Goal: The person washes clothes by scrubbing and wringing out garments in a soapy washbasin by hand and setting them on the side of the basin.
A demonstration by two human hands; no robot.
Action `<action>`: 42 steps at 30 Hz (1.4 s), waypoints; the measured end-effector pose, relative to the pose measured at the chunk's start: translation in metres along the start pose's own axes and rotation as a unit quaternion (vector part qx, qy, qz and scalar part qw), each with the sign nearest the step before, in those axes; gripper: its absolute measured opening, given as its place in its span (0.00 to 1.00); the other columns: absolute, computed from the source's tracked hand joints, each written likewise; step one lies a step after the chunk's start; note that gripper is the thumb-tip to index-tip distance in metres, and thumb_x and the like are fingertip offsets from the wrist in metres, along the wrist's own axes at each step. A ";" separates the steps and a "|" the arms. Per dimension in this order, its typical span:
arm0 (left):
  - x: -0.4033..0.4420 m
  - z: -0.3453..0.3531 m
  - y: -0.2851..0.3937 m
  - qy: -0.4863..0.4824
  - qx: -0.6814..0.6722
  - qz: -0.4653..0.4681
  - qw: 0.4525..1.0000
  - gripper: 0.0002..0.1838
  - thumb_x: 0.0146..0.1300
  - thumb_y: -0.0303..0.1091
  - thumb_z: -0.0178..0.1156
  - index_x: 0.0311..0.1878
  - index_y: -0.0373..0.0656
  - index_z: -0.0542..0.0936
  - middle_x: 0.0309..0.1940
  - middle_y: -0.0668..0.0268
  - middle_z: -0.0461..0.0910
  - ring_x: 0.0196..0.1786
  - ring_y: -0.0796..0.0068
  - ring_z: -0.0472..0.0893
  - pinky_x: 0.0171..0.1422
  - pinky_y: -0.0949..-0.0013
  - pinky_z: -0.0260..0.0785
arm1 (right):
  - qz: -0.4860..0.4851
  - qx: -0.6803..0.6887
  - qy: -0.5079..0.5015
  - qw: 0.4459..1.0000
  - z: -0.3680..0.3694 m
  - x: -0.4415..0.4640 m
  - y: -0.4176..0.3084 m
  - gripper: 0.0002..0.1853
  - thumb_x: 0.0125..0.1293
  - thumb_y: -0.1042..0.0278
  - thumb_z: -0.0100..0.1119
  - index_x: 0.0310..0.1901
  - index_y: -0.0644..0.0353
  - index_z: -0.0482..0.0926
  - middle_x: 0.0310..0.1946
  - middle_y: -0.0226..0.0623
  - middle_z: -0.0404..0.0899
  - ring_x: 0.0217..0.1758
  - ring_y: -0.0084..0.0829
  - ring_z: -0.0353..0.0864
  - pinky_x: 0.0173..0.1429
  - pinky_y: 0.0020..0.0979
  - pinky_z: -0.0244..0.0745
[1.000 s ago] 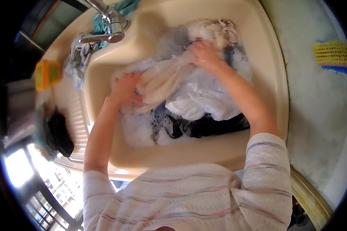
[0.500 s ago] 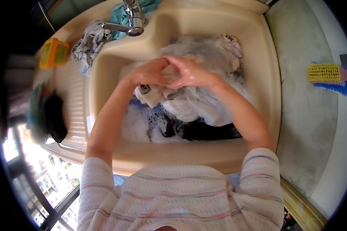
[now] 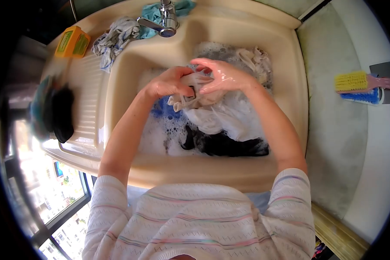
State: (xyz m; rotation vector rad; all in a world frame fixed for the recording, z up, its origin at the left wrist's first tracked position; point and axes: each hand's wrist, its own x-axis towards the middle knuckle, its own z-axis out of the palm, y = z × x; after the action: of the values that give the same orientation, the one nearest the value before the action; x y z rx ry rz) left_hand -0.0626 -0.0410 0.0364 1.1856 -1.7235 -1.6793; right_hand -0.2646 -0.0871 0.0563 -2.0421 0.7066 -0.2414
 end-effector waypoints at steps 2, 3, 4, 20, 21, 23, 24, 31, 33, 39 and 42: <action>0.004 0.002 -0.003 0.037 -0.152 0.015 0.988 0.25 0.42 0.29 0.68 0.47 0.36 0.74 0.40 0.66 0.76 0.42 0.78 0.74 0.49 0.74 0.66 | 0.012 -0.059 -0.016 0.998 0.005 0.008 -0.015 0.36 0.45 0.64 0.69 0.56 0.65 0.65 0.50 0.42 0.71 0.56 0.31 0.67 0.59 0.29 0.63; 0.007 0.004 -0.008 0.054 -0.226 0.023 0.972 0.26 0.42 0.29 0.68 0.48 0.37 0.74 0.41 0.66 0.76 0.43 0.78 0.74 0.49 0.74 0.65 | 0.019 -0.060 0.016 0.998 0.005 0.010 -0.009 0.30 0.49 0.63 0.67 0.53 0.65 0.68 0.47 0.39 0.74 0.51 0.30 0.72 0.54 0.30 0.67; 0.007 0.008 -0.014 0.065 -0.224 0.025 0.972 0.26 0.41 0.30 0.69 0.47 0.37 0.75 0.41 0.64 0.77 0.44 0.77 0.74 0.51 0.73 0.65 | 0.055 0.010 0.020 0.998 0.004 0.009 -0.003 0.27 0.51 0.63 0.66 0.52 0.65 0.69 0.46 0.38 0.74 0.49 0.29 0.73 0.52 0.29 0.69; 0.044 0.054 -0.083 0.305 -0.605 -0.051 0.734 0.17 0.54 0.28 0.59 0.47 0.36 0.72 0.43 0.60 0.76 0.44 0.66 0.77 0.48 0.65 0.71 | 0.145 0.099 0.318 0.932 0.053 0.035 0.091 0.14 0.52 0.70 0.55 0.43 0.57 0.75 0.30 0.40 0.78 0.31 0.34 0.78 0.35 0.32 0.72; 0.047 0.055 -0.088 0.321 -0.632 -0.076 0.701 0.17 0.54 0.28 0.59 0.47 0.36 0.71 0.43 0.60 0.75 0.44 0.65 0.76 0.48 0.65 0.71 | 0.130 -0.062 0.333 0.932 0.067 0.028 0.026 0.11 0.53 0.66 0.56 0.38 0.56 0.76 0.30 0.43 0.77 0.33 0.41 0.78 0.38 0.36 0.72; 0.054 0.054 -0.123 0.063 -0.722 0.171 0.667 0.15 0.57 0.31 0.56 0.47 0.36 0.71 0.44 0.60 0.75 0.45 0.64 0.76 0.49 0.63 0.71 | 0.099 -0.077 0.312 0.942 0.087 0.024 -0.020 0.11 0.51 0.61 0.58 0.36 0.54 0.76 0.31 0.42 0.78 0.34 0.43 0.78 0.38 0.36 0.72; 0.057 0.064 -0.135 0.184 -0.715 0.124 0.662 0.15 0.58 0.33 0.55 0.47 0.37 0.72 0.43 0.60 0.75 0.44 0.64 0.76 0.48 0.62 0.71 | 0.139 -0.070 0.305 0.940 0.094 0.029 -0.002 0.12 0.51 0.58 0.57 0.34 0.56 0.76 0.29 0.44 0.77 0.34 0.45 0.77 0.38 0.37 0.72; 0.059 0.066 -0.081 0.360 -0.596 -0.079 0.714 0.18 0.60 0.41 0.53 0.46 0.36 0.73 0.39 0.59 0.76 0.40 0.64 0.77 0.43 0.60 0.72 | 0.203 -0.168 0.373 0.890 0.079 0.057 0.083 0.19 0.60 0.51 0.46 0.26 0.61 0.73 0.24 0.51 0.76 0.31 0.51 0.76 0.36 0.46 0.69; 0.056 0.053 -0.080 0.341 -0.548 -0.100 0.757 0.22 0.58 0.45 0.55 0.47 0.34 0.72 0.38 0.59 0.76 0.40 0.64 0.77 0.44 0.61 0.72 | 0.199 -0.144 0.374 0.894 0.062 0.054 0.076 0.20 0.60 0.50 0.47 0.26 0.61 0.73 0.23 0.49 0.76 0.31 0.51 0.76 0.35 0.45 0.69; 0.052 0.063 -0.127 0.409 -0.022 -0.175 0.895 0.35 0.48 0.54 0.61 0.48 0.30 0.72 0.42 0.49 0.77 0.46 0.63 0.78 0.50 0.64 0.68 | 0.044 -0.174 0.383 0.906 0.103 0.017 0.109 0.14 0.55 0.59 0.60 0.27 0.63 0.72 0.24 0.45 0.76 0.30 0.48 0.75 0.35 0.42 0.69; 0.053 0.059 -0.108 0.314 0.153 -0.280 0.894 0.31 0.46 0.50 0.63 0.46 0.33 0.75 0.41 0.47 0.77 0.48 0.61 0.78 0.51 0.62 0.68 | 0.141 -0.099 0.287 0.942 0.105 0.008 0.136 0.17 0.52 0.59 0.63 0.34 0.63 0.72 0.27 0.44 0.77 0.30 0.44 0.75 0.36 0.39 0.69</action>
State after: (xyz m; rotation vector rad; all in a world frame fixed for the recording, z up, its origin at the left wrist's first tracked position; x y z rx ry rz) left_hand -0.1097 -0.0387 -0.0883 2.2433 -1.3138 -1.0773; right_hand -0.2655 -0.0712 -0.1153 -2.0314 1.4200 -0.6348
